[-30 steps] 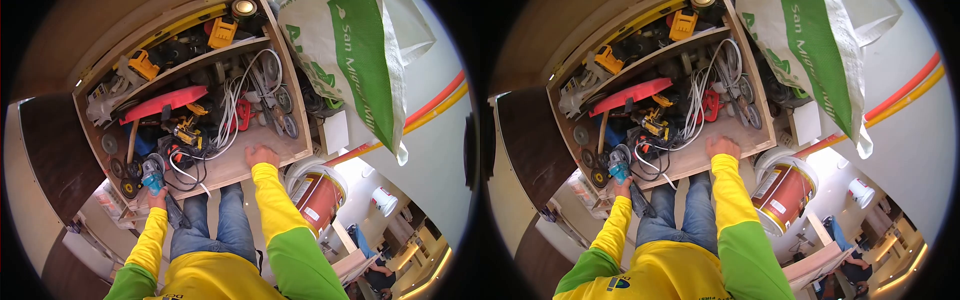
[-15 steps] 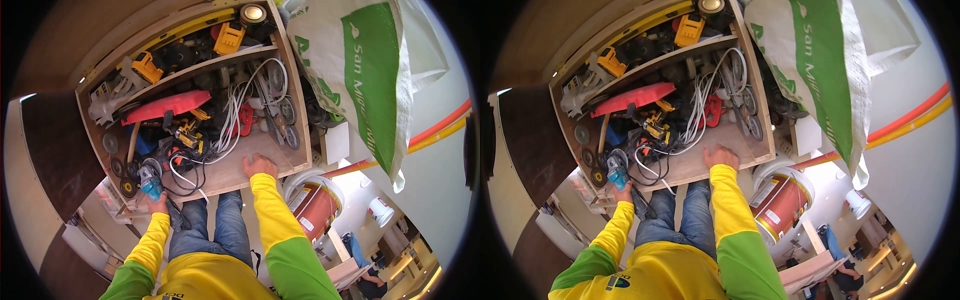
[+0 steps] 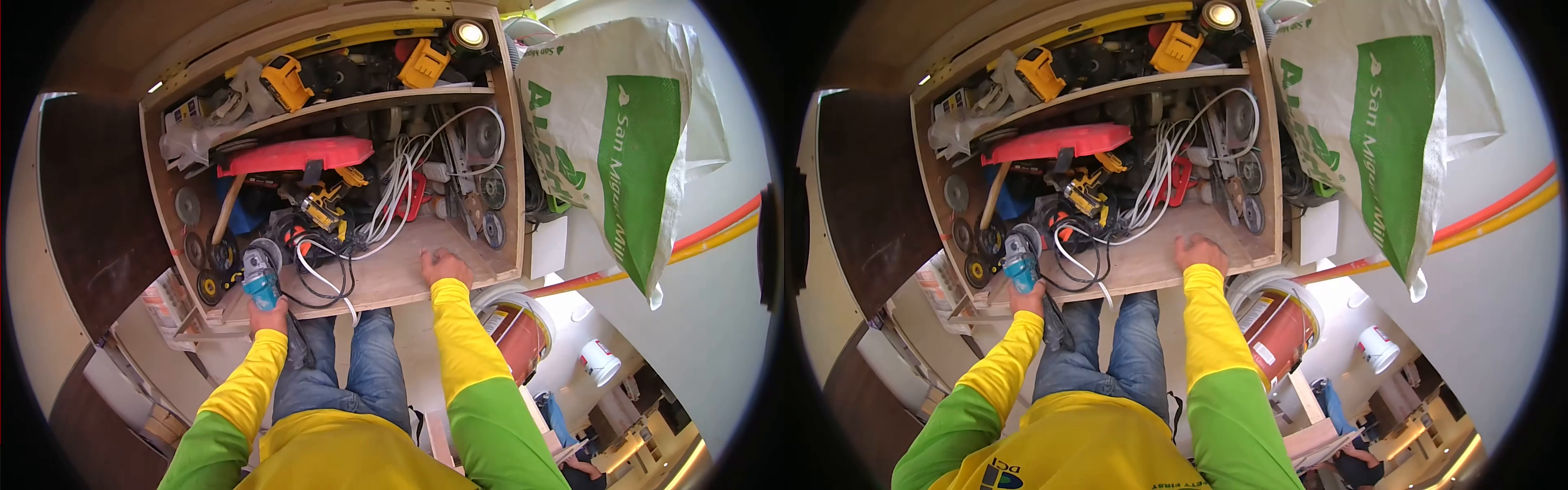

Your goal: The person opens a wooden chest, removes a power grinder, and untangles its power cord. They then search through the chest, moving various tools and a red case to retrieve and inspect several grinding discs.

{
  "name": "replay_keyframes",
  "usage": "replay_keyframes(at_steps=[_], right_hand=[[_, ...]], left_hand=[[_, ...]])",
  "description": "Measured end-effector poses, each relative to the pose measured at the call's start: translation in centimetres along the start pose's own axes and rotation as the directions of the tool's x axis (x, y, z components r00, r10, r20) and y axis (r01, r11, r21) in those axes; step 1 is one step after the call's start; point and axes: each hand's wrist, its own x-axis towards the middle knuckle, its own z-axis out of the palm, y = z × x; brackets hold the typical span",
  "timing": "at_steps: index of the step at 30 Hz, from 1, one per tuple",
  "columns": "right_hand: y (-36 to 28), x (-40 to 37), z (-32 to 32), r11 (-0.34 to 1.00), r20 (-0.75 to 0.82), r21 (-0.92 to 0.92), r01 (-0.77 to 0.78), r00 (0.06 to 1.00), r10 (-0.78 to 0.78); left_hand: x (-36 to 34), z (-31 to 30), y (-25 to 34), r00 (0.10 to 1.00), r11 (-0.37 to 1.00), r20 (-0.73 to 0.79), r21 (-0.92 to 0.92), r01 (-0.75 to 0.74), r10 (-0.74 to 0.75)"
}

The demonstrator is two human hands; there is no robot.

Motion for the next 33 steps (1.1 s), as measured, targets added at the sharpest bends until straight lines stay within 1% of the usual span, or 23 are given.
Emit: replay_keyframes(at_steps=[1, 3, 7, 9, 16, 21, 27, 33], right_hand=[[0.1, 0.0, 0.2, 1.0, 0.01, -0.016, -0.018, 1.0, 0.018], [0.1, 0.1, 0.3, 0.999, 0.02, -0.034, -0.019, 1.0, 0.02], [-0.4, -0.2, -0.1, 0.998, 0.035, -0.054, -0.039, 0.999, 0.041], [-0.6, -0.2, -0.1, 0.997, 0.039, -0.062, -0.046, 0.998, 0.049], [-1.1, -0.4, -0.2, 0.993, 0.041, -0.082, -0.081, 0.996, 0.084], [-1.2, -0.4, -0.4, 0.993, 0.046, -0.097, -0.073, 0.996, 0.077], [-1.3, -0.6, -0.4, 0.993, 0.038, -0.097, -0.069, 0.997, 0.073], [-1.2, -0.5, -0.1, 0.993, 0.028, -0.108, -0.044, 0.998, 0.048]], left_hand=[[0.1, 0.1, -0.2, 1.0, 1.0, 0.005, -0.005, 0.006, -0.006], [0.1, 0.2, -0.6, 0.998, 0.997, -0.018, -0.054, -0.06, 0.06], [-0.1, -0.3, 0.0, 0.999, 0.998, 0.013, -0.046, -0.046, 0.047], [-0.3, -0.5, 0.4, 0.999, 1.0, 0.031, -0.029, -0.011, 0.012], [-0.8, -1.2, 1.5, 0.999, 0.999, 0.042, 0.015, 0.031, -0.031], [-0.5, -1.1, 1.5, 0.997, 0.996, 0.055, 0.069, 0.058, -0.062], [-1.1, -1.5, 2.0, 0.999, 0.998, 0.036, 0.055, 0.018, -0.02], [-0.7, -1.6, 2.1, 0.995, 0.997, 0.074, 0.041, 0.06, -0.063]])
